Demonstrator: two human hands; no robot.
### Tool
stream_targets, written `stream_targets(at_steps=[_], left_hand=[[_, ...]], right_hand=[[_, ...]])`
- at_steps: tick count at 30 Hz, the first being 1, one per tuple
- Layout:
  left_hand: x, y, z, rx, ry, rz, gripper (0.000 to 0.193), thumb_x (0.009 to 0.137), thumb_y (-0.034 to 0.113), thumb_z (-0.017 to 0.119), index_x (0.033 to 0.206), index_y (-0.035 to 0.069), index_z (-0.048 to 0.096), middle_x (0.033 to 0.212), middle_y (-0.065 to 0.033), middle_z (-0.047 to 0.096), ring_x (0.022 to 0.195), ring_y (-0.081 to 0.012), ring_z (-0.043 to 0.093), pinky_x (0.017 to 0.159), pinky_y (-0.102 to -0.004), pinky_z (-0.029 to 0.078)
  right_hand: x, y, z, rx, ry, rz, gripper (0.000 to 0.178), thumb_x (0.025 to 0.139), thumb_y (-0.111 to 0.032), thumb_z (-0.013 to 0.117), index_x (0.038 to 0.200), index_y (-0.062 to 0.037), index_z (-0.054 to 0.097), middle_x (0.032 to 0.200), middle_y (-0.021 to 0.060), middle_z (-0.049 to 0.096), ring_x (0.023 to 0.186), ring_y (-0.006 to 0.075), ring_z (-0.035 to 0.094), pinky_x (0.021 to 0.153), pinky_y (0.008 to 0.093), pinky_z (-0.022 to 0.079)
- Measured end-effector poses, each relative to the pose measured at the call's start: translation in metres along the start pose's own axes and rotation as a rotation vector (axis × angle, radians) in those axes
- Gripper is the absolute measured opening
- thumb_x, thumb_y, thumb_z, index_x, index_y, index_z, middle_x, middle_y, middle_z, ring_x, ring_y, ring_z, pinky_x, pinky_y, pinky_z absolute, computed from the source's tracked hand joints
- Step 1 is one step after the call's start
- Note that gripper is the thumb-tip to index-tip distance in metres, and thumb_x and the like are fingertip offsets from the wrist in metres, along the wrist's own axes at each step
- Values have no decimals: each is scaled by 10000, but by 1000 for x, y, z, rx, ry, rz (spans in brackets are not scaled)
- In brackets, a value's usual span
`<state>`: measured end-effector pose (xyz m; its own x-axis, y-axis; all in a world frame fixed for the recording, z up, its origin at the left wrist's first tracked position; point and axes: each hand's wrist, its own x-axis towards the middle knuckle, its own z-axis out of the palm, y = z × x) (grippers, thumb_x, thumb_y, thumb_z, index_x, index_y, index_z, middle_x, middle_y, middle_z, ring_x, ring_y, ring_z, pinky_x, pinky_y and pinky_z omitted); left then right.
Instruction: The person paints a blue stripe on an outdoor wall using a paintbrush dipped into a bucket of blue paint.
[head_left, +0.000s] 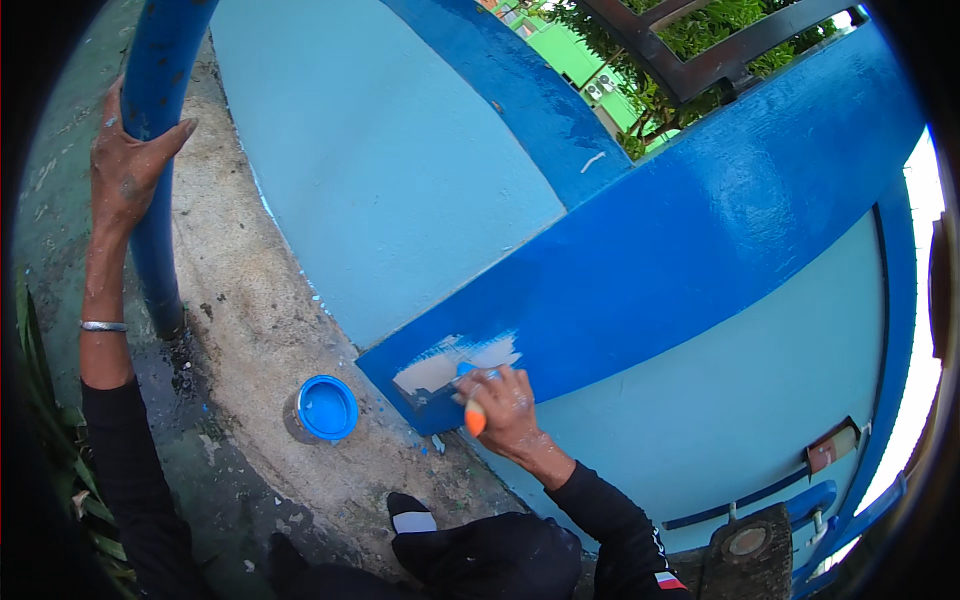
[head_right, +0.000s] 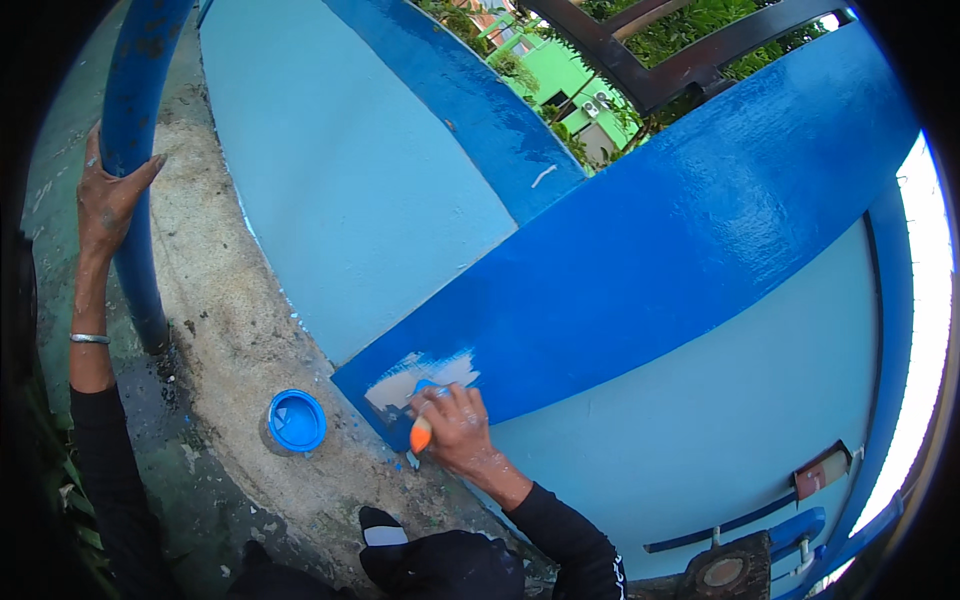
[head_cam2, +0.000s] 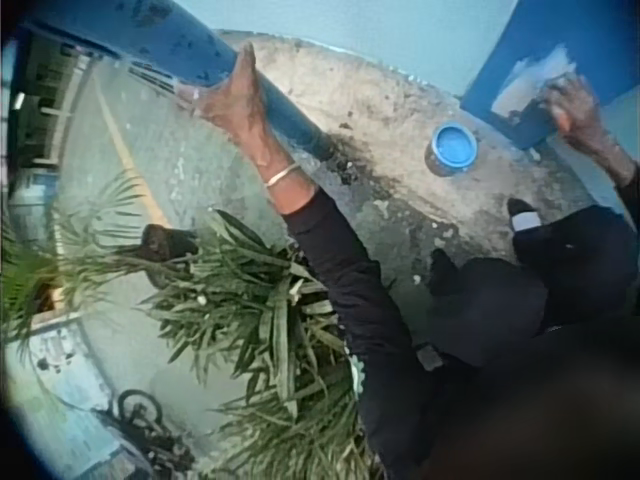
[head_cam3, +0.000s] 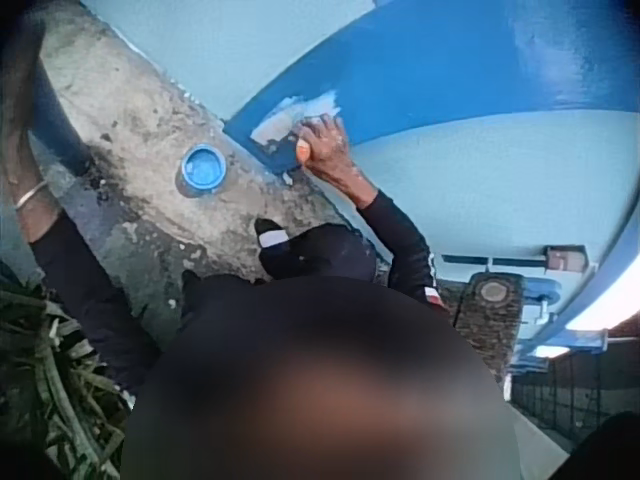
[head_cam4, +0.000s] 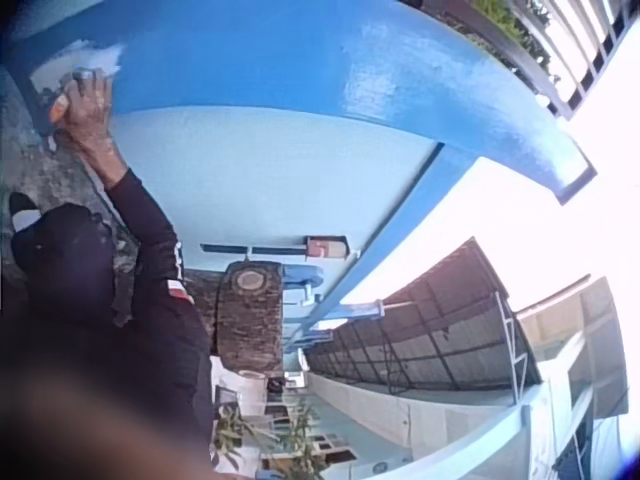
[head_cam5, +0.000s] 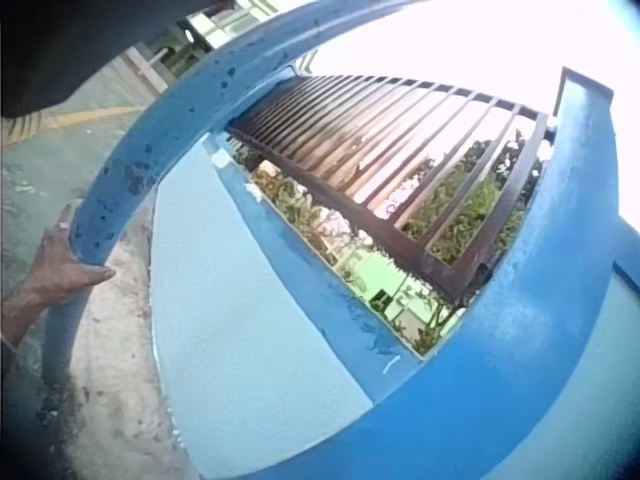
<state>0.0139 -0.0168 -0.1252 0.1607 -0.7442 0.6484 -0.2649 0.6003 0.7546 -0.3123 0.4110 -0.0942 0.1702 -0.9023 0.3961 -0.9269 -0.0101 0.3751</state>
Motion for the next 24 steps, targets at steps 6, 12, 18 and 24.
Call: stream_targets(at_steps=[6, 12, 18, 24], left_hand=[[-3, 5, -8, -2, -13, -32, 877, 791, 377, 864, 1529, 108, 472, 1229, -166, 735, 1038, -315, 760, 966, -470, 606], [-3, 15, -2, 27, 13, -13, 879, 790, 360, 861, 1528, 91, 468, 1236, -179, 731, 1068, -318, 754, 985, -475, 597], [-4, 16, -3, 19, 27, -27, 866, 788, 360, 861, 1515, 84, 480, 1240, -184, 729, 1072, -315, 753, 980, -476, 595], [-5, 11, 0, 15, 33, 29, 854, 784, 370, 864, 1498, 77, 498, 1223, -198, 733, 1052, -327, 759, 980, -472, 597]], right_hand=[[58, 38, -23, 65, 548, 103, 269, 785, -69, 782, 1049, -115, 764, 1123, 85, 671, 990, 274, 595, 828, 404, 430], [29, 3, 49, -284, 177, 79, 258, 856, -145, 726, 1082, -236, 809, 1165, 69, 671, 1067, 280, 576, 875, 430, 394], [18, -42, 89, 140, -20, 84, 306, 815, -116, 754, 1113, -179, 781, 1128, 82, 684, 984, 274, 608, 773, 426, 414], [94, 28, 13, -68, 483, 118, 271, 845, -16, 789, 1098, -98, 736, 1074, 82, 689, 963, 255, 592, 798, 422, 447]])
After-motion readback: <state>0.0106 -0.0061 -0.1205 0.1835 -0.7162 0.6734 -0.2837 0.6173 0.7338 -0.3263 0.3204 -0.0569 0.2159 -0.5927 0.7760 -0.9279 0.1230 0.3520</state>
